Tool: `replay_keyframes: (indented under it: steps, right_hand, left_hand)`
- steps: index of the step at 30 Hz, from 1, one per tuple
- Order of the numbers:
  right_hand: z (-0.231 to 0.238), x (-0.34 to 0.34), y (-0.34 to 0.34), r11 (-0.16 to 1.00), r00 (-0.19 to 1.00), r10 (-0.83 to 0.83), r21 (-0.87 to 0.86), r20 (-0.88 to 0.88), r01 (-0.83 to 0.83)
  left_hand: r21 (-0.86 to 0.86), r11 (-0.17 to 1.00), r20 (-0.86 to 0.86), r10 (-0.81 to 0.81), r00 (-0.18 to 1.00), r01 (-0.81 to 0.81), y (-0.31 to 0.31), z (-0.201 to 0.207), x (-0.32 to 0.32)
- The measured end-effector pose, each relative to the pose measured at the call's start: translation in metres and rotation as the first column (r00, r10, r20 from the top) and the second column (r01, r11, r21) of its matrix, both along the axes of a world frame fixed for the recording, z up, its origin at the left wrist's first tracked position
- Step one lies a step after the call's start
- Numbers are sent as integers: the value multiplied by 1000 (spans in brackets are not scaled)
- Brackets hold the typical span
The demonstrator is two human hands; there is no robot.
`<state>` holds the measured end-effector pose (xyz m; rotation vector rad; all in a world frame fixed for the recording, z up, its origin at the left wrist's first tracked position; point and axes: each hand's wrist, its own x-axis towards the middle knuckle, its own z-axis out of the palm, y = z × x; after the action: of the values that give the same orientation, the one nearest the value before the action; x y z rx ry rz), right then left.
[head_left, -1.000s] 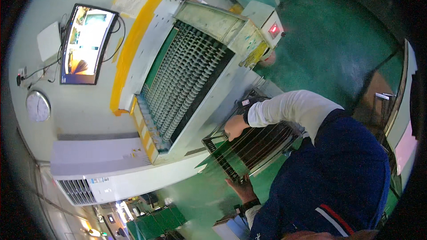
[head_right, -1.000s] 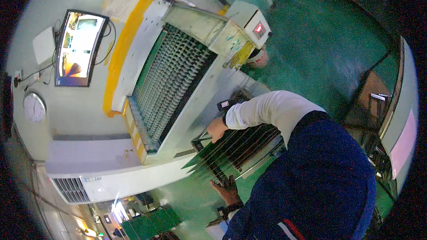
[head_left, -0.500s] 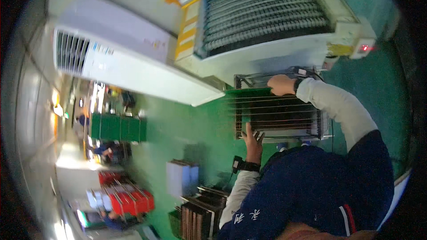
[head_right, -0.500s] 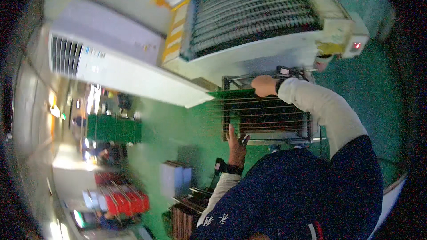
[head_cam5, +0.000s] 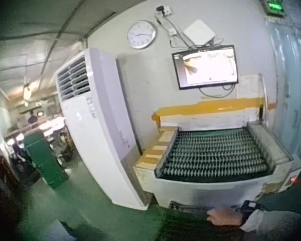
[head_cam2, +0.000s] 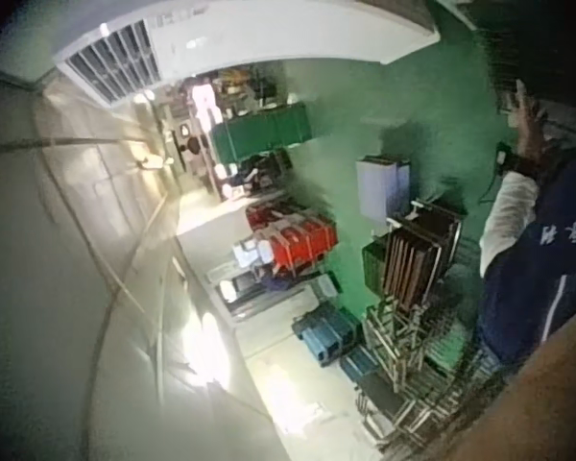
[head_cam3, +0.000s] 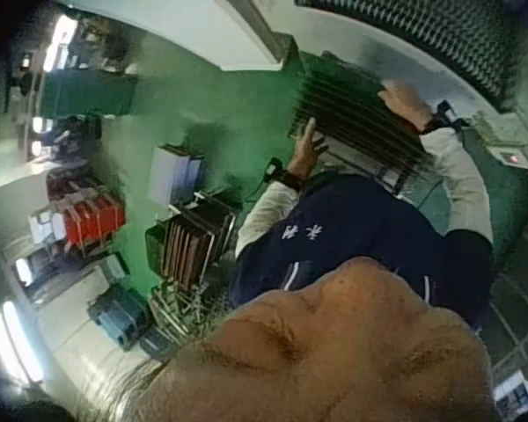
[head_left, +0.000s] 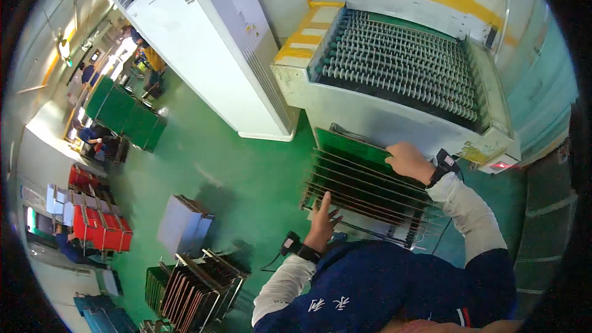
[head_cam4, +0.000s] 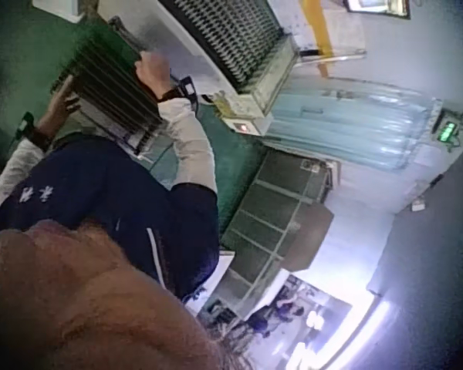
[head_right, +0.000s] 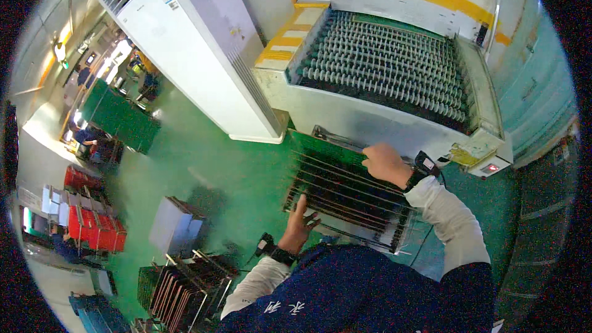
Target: Picking up metal or circuit board sheets from a machine output and loading them into a vertical storage rack.
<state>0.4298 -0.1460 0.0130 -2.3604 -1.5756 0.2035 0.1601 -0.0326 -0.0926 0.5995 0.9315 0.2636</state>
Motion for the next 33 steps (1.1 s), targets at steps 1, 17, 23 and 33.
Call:
replay_keyframes:
  steps: [1,17,23,33]
  right_hand:
    - [19,-1,0,1000,1000,16,23,14,-17]
    - [181,108,-135,359,520,-35,475,-853,803]
    - [99,142,-105,434,183,368,342,-912,833]
    - [-25,176,-8,225,-141,506,-28,-851,974]
  left_hand:
    - [-18,1000,20,-4,1000,4,3,0,-1]
    - [-3,996,54,-91,994,91,11,16,-1]
    - [-45,991,73,-121,990,125,17,5,0]
    - [-48,995,73,-85,994,88,16,-5,-1]
